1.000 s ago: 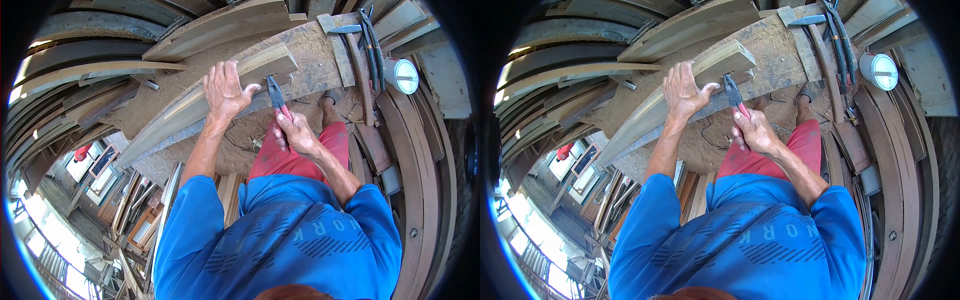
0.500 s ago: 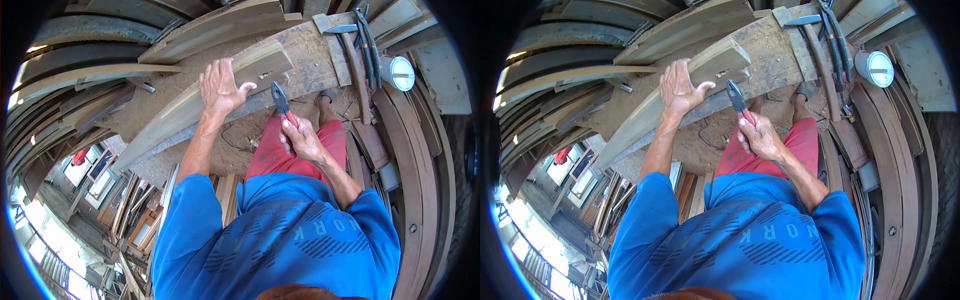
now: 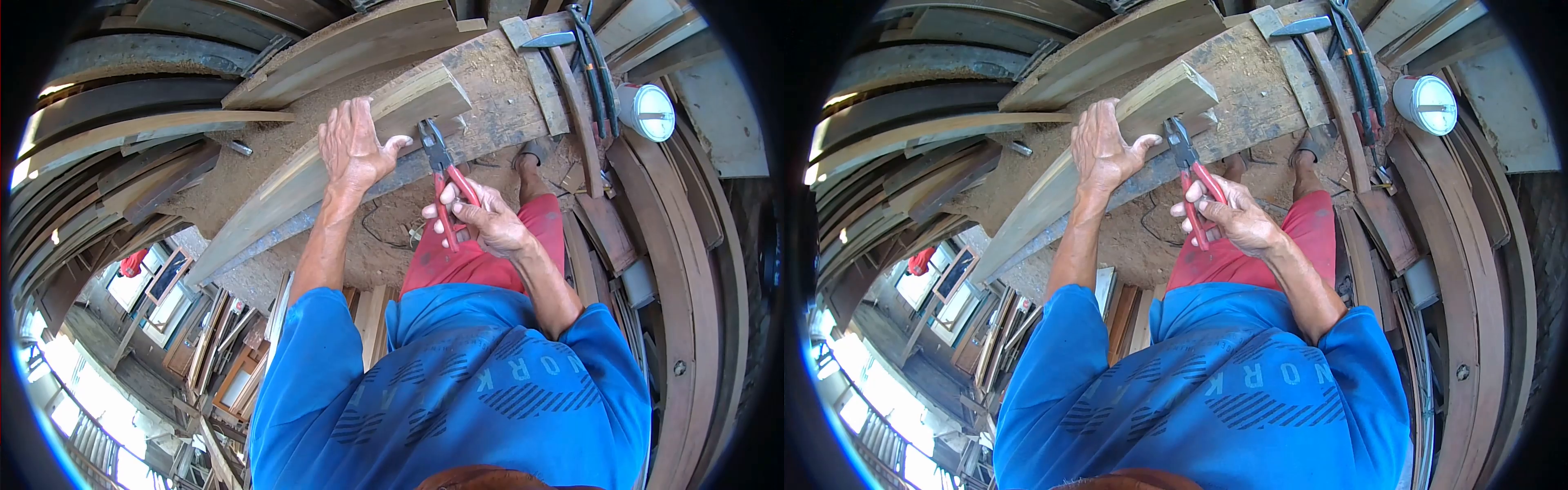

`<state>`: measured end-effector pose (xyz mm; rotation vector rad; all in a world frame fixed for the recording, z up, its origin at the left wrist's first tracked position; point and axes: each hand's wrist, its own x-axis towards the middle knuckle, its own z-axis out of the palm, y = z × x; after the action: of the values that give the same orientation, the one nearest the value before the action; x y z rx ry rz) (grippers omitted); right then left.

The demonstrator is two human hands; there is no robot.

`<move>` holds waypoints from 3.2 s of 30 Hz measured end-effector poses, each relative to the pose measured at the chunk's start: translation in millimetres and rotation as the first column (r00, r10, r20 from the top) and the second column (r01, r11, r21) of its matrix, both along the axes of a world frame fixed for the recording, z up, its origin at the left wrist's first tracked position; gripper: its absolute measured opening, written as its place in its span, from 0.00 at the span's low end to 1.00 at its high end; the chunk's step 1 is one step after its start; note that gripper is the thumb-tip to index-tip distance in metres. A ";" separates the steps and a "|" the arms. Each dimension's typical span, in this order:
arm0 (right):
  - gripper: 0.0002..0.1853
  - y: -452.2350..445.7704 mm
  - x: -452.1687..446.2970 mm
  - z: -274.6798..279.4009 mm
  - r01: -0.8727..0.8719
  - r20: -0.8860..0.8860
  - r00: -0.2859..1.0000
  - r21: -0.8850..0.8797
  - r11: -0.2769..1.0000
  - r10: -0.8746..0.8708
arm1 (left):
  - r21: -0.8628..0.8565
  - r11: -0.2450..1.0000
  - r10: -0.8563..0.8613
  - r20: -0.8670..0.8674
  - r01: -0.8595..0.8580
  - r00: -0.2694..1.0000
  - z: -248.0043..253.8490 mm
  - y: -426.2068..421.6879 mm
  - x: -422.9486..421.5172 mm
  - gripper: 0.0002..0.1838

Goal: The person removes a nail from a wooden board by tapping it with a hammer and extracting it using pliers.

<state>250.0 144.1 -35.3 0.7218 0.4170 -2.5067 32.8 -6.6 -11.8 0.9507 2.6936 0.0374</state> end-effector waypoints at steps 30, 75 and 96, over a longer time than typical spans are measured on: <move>0.19 -19.2 1.3 -1.5 -0.022 0.099 0.995 -0.094 0.995 0.032 | 0.037 0.999 -0.014 -0.116 0.018 0.993 -2.0 -7.4 18.7 0.44; 0.21 -7.1 2.3 -4.5 -0.158 0.095 0.985 0.109 0.981 0.147 | 0.053 0.999 0.002 -0.094 0.003 0.996 -2.8 -8.2 17.6 0.44; 0.07 4.2 17.3 14.8 -0.006 -0.042 0.999 0.260 0.966 0.018 | -0.023 1.000 0.006 -0.026 -0.007 1.000 1.1 -0.9 8.0 0.46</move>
<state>267.3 148.4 -20.5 0.7596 0.7744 -2.4864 40.7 -7.5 -10.7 0.9423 2.7147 -0.0051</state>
